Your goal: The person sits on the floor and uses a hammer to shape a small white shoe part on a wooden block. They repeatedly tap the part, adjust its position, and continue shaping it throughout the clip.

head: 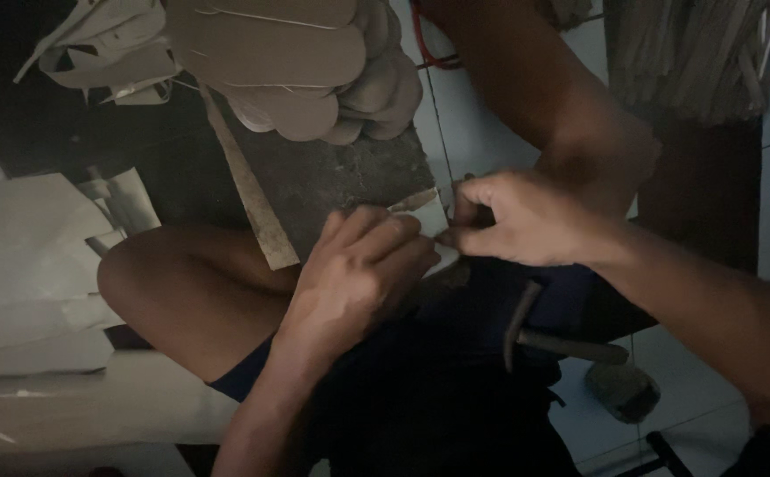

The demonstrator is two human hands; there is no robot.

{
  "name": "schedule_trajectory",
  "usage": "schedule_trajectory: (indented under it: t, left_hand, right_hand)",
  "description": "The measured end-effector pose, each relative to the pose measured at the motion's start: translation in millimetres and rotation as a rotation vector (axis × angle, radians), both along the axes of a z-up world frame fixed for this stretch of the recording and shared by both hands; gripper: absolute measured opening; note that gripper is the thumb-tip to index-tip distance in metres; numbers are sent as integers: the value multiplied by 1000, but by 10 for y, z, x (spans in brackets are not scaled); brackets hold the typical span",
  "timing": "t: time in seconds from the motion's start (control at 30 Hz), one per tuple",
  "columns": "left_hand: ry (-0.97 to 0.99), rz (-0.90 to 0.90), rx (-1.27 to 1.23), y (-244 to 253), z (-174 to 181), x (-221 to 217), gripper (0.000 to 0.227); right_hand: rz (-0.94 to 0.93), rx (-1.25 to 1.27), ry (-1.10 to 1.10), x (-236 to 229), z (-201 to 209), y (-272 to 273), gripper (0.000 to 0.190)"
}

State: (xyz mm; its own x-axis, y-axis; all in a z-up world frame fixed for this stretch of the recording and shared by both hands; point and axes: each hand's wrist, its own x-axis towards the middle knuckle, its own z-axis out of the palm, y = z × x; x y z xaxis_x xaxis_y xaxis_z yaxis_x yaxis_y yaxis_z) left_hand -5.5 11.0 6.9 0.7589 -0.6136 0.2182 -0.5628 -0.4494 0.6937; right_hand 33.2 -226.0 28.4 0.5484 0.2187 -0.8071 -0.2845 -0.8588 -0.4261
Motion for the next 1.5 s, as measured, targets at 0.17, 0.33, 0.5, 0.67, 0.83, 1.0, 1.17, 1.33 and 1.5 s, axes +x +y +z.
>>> schedule_trajectory:
  t: [0.17, 0.33, 0.5, 0.67, 0.83, 1.0, 1.17, 1.33, 1.5]
  left_hand:
    - [-19, 8, 16, 6, 12, -15, 19]
    - [-12, -29, 46, 25, -17, -49, 22]
    - [-4, -97, 83, 24, -42, -45, 20]
    - [-54, 77, 105, -39, -1, -245, 23]
    - [-86, 261, 148, -194, -68, -429, 20]
    - [-130, 398, 140, -293, -57, -488, 15]
    - [-145, 413, 123, -273, -25, -470, 13]
    - [-141, 412, 135, -289, -85, -478, 11]
    - [-176, 408, 190, -259, -102, -497, 11]
  right_hand:
    - [-129, 149, 110, 45, -26, -48, 27]
    - [-125, 156, 115, 66, -13, 2, 30]
    - [166, -136, 27, 33, -16, 7, 28]
    - [-130, -21, -183, -597, 56, -350, 32]
    - [16, -421, 329, -1641, -159, -674, 45]
    - [349, -203, -97, -2168, -216, -859, 54]
    - [194, -50, -359, -2070, -214, -924, 40]
    - [12, 78, -734, -1627, -9, -723, 24]
    - [178, 142, -904, -1044, 27, -128, 17]
